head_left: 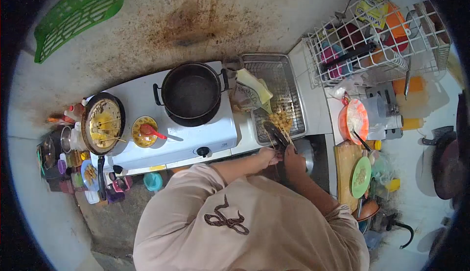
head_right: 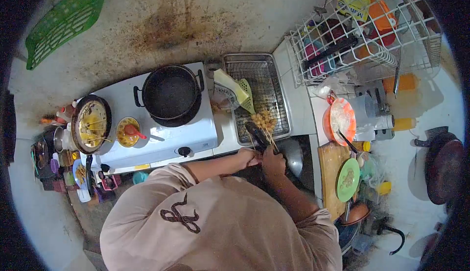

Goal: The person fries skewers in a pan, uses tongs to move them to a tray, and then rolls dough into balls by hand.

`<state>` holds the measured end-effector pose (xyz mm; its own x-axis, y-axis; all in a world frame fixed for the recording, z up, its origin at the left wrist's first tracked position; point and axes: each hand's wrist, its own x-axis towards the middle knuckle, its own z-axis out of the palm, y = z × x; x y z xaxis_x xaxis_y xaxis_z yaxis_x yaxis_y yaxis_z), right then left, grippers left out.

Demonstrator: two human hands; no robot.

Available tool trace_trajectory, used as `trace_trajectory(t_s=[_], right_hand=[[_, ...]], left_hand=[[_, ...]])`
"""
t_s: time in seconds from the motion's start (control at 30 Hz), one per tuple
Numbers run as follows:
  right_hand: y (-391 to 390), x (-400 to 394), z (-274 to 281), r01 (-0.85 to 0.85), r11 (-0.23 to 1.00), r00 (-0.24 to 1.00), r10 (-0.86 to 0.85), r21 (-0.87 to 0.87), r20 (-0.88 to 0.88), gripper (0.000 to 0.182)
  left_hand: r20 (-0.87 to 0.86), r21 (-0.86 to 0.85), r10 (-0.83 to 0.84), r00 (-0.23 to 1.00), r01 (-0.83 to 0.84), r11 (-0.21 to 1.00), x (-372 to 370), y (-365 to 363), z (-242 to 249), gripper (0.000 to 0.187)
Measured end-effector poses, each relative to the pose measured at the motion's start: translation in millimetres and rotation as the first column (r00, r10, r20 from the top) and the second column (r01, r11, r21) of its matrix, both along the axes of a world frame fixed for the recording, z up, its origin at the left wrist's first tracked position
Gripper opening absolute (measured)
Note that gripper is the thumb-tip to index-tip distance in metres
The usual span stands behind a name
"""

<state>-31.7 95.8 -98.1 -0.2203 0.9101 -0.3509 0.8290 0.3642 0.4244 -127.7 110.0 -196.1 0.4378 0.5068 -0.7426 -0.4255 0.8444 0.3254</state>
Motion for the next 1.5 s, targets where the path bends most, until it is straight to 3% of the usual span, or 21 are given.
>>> trace_trajectory(t_s=[0.07,0.17,0.27,0.37,0.47,0.57,0.67,0.77,0.87,1.07,1.17,1.27,1.3,1.4,1.43,1.5], right_hand=[[-2,4,-14,0.068,0.997,0.998,-0.068,0.027,-0.011,0.036],[21,15,-6,0.248,0.962,0.965,-0.255,-0.111,-0.055,0.036],[22,1,23,0.206,0.972,0.975,-0.213,-0.111,-0.061,0.035],[14,-5,19,0.176,0.975,0.983,-0.180,-0.134,-0.022,0.035],[6,1,11,0.051,0.998,0.999,-0.051,-0.034,-0.007,0.034],[14,6,5,0.180,0.982,0.980,-0.184,-0.052,-0.079,0.034],[10,12,12,0.078,0.992,0.973,-0.054,0.100,-0.226,0.034],[5,5,18,0.083,0.992,0.975,-0.060,0.100,-0.212,0.033],[-2,16,-8,0.054,0.995,0.983,-0.038,0.086,-0.179,0.031],[-2,15,9,0.097,0.989,0.938,-0.054,0.110,-0.344,0.028],[-5,30,10,0.195,0.978,0.786,-0.115,0.067,-0.608,0.038],[5,60,-3,0.367,0.921,0.632,-0.143,0.131,-0.762,0.049],[12,59,23,0.494,0.866,0.569,-0.388,-0.076,-0.725,0.061],[27,84,26,0.513,0.849,0.602,-0.464,-0.131,-0.649,0.048],[31,87,36,0.519,0.738,0.299,-0.629,-0.431,-0.718,0.044],[38,88,33,0.521,0.718,0.316,-0.665,-0.462,-0.677,0.046]], left_hand=[[-0.002,-0.013,0.032,0.999,-0.032,0.999,-1,-1,1,0.014],[0.045,0.000,0.059,0.997,-0.059,0.998,7,-1,-25,0.012],[0.102,-0.042,0.110,0.989,-0.106,0.993,8,1,-23,0.008],[0.067,-0.065,0.109,0.992,-0.104,0.992,3,1,-7,0.009],[0.056,-0.100,0.126,0.990,-0.120,0.988,0,0,-3,0.010],[0.046,-0.085,0.054,0.997,-0.050,0.995,3,-5,-19,0.021],[0.003,-0.098,-0.032,0.999,0.032,0.995,-7,-9,3,0.034],[0.070,-0.090,-0.137,0.988,0.143,0.986,-11,-7,-11,0.060],[0.019,-0.176,-0.132,0.991,0.133,0.975,-14,-6,-2,0.060],[0.050,-0.134,-0.221,0.974,0.226,0.965,-25,-1,-15,0.061],[-0.004,-0.174,-0.238,0.971,0.234,0.957,-31,2,-11,0.053],[-0.163,-0.290,-0.203,0.965,0.150,0.945,-41,5,16,0.041],[-0.132,-0.266,-0.177,0.975,0.137,0.954,-47,3,21,0.038],[-0.022,-0.186,-0.123,0.992,0.117,0.976,-73,-4,26,0.031],[0.023,-0.149,-0.120,0.993,0.122,0.981,-82,-6,26,0.031],[0.069,-0.103,-0.123,0.990,0.130,0.986,-96,-11,36,0.027]])
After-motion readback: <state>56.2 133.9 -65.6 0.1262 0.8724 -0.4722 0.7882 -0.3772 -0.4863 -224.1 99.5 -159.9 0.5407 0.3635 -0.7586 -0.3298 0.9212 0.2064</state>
